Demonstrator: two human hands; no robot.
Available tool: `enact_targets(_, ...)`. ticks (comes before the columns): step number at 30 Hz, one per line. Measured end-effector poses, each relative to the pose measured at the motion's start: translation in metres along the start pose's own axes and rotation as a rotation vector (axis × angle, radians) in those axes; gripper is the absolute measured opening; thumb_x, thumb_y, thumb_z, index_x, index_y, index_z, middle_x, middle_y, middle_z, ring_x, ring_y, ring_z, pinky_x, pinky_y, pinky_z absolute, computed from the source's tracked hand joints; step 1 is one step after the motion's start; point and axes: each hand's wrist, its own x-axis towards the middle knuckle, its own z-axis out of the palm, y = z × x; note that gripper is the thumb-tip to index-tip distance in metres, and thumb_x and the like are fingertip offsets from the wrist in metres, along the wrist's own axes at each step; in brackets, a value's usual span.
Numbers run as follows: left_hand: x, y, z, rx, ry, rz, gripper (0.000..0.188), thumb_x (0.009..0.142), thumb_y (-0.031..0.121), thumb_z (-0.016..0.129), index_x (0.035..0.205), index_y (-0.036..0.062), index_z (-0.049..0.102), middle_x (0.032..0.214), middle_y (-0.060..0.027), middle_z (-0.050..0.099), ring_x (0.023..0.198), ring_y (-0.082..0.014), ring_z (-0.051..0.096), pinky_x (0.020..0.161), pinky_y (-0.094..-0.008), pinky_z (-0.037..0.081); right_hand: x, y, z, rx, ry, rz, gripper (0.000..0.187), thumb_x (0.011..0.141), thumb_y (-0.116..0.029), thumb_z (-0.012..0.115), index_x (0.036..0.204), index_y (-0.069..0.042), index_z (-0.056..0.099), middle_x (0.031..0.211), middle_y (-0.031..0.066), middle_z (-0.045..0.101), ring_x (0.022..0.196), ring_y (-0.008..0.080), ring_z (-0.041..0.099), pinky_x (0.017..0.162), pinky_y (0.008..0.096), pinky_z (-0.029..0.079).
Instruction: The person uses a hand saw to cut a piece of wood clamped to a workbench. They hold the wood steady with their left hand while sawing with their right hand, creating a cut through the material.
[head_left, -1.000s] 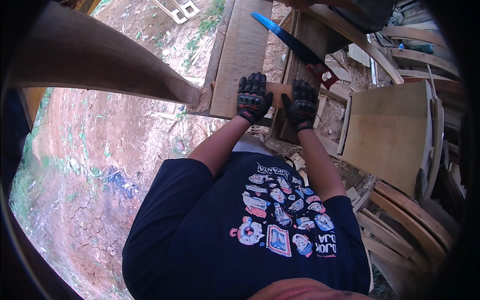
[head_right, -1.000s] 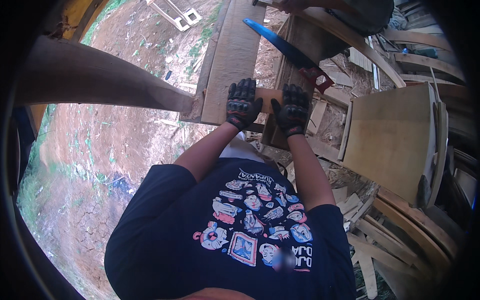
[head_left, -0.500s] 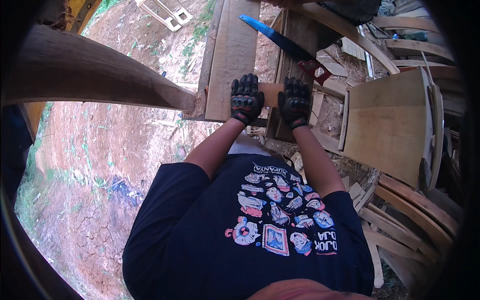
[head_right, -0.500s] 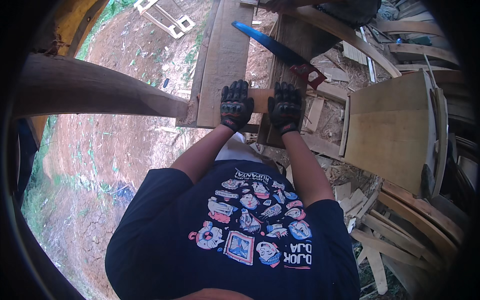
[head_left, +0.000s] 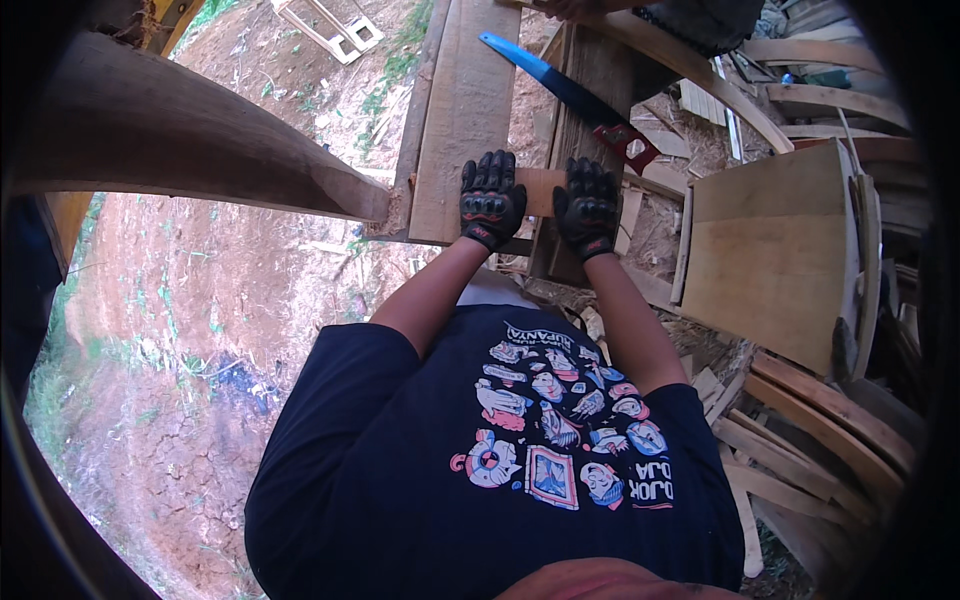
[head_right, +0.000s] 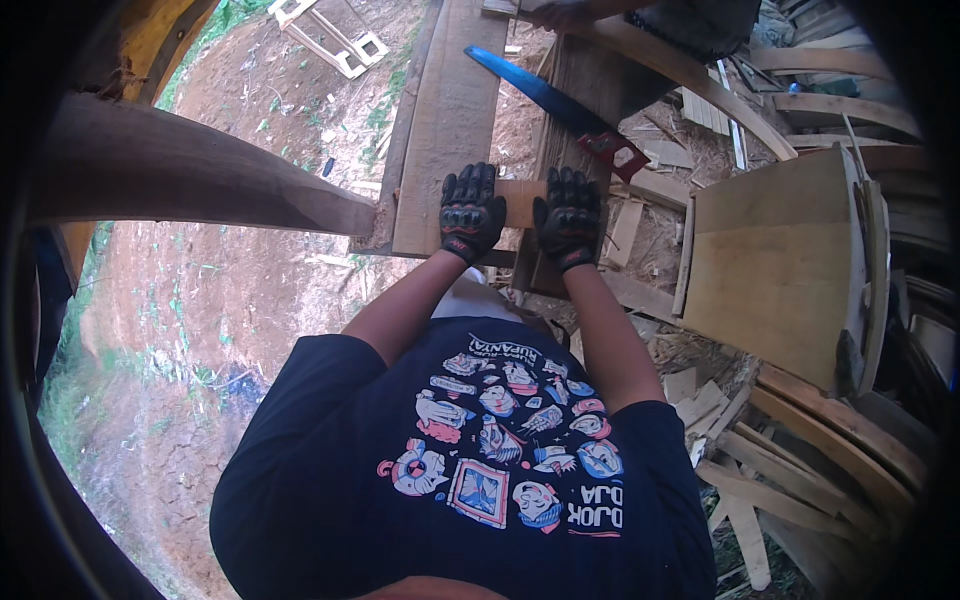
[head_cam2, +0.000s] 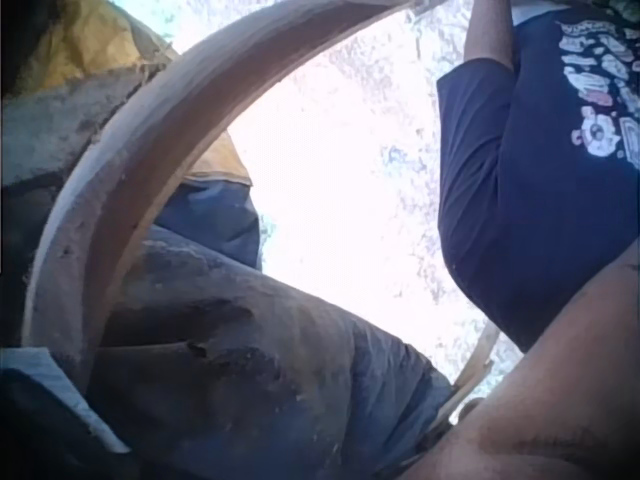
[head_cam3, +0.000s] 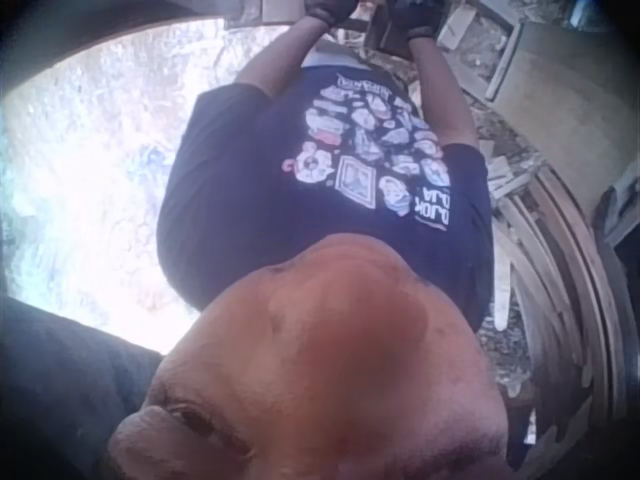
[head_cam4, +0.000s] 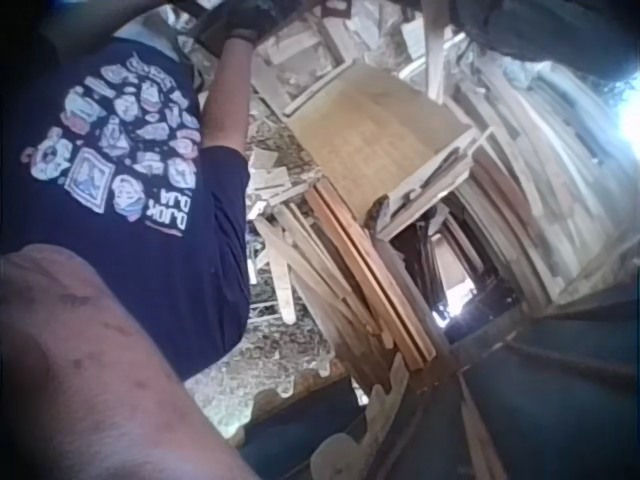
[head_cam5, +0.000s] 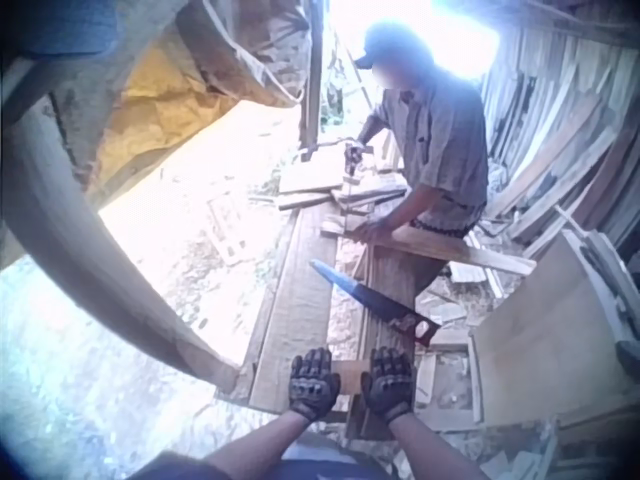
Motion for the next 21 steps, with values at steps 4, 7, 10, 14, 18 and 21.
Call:
enact_targets(4,-0.0005,0.0023,-0.0002,-0.013,0.003,-0.006,0.070,0.106,0.039,0.063,0.166,0.0043,0.056,0.169,-0.0229,0.057,0.161,-0.0410,0.050,0.137,-0.0631,0.026,-0.0015,0.0007,-0.0007,-0.001,-0.016,0.006,0.069,0.110,-0.049,0.058,0.168,-0.012,0.057,0.168,0.0160,0.059,0.158,0.0339,0.052,0.139,0.0548,0.027)
enact_targets(7,0.0002,0.0028,-0.0012,-0.016,0.002,-0.010,0.070,0.106,0.040,0.063,0.166,0.0043,0.055,0.170,-0.0228,0.057,0.161,-0.0408,0.049,0.137,-0.0631,0.026,-0.0022,-0.0011,-0.0020,-0.024,-0.017,0.006,0.069,0.110,-0.050,0.058,0.168,-0.012,0.056,0.169,0.0160,0.058,0.158,0.0332,0.052,0.139,0.0546,0.026)
enact_targets(10,0.0005,0.0029,-0.0013,-0.009,-0.003,-0.013,0.070,0.106,0.040,0.063,0.166,0.0042,0.055,0.170,-0.0228,0.056,0.161,-0.0407,0.049,0.137,-0.0630,0.026,-0.0023,-0.0008,0.0008,-0.028,-0.028,0.012,0.070,0.110,-0.052,0.057,0.167,-0.012,0.057,0.170,0.0164,0.057,0.160,0.0347,0.049,0.141,0.0563,0.022)
enact_targets(14,-0.0002,0.0021,-0.0001,-0.001,-0.004,-0.012,0.070,0.107,0.040,0.062,0.166,0.0042,0.056,0.170,-0.0230,0.056,0.161,-0.0410,0.049,0.137,-0.0634,0.026,-0.0014,-0.0016,-0.0009,-0.005,-0.041,0.022,0.070,0.110,-0.053,0.057,0.167,-0.012,0.058,0.170,0.0166,0.058,0.161,0.0354,0.048,0.141,0.0569,0.021)
enact_targets(18,0.0012,0.0024,-0.0011,-0.009,-0.013,-0.006,0.069,0.107,0.040,0.062,0.166,0.0043,0.056,0.170,-0.0227,0.057,0.161,-0.0416,0.049,0.136,-0.0646,0.026,-0.0015,0.0001,0.0019,0.019,-0.002,0.013,0.070,0.110,-0.053,0.058,0.167,-0.013,0.058,0.170,0.0168,0.058,0.160,0.0345,0.050,0.141,0.0569,0.021)
enact_targets(21,0.0009,0.0016,-0.0015,0.002,-0.006,0.008,0.068,0.108,0.040,0.061,0.165,0.0042,0.056,0.170,-0.0227,0.057,0.161,-0.0420,0.049,0.136,-0.0653,0.025,-0.0007,-0.0020,-0.0011,0.025,-0.005,0.023,0.070,0.109,-0.052,0.059,0.168,-0.013,0.057,0.169,0.0165,0.059,0.160,0.0339,0.051,0.141,0.0570,0.022)
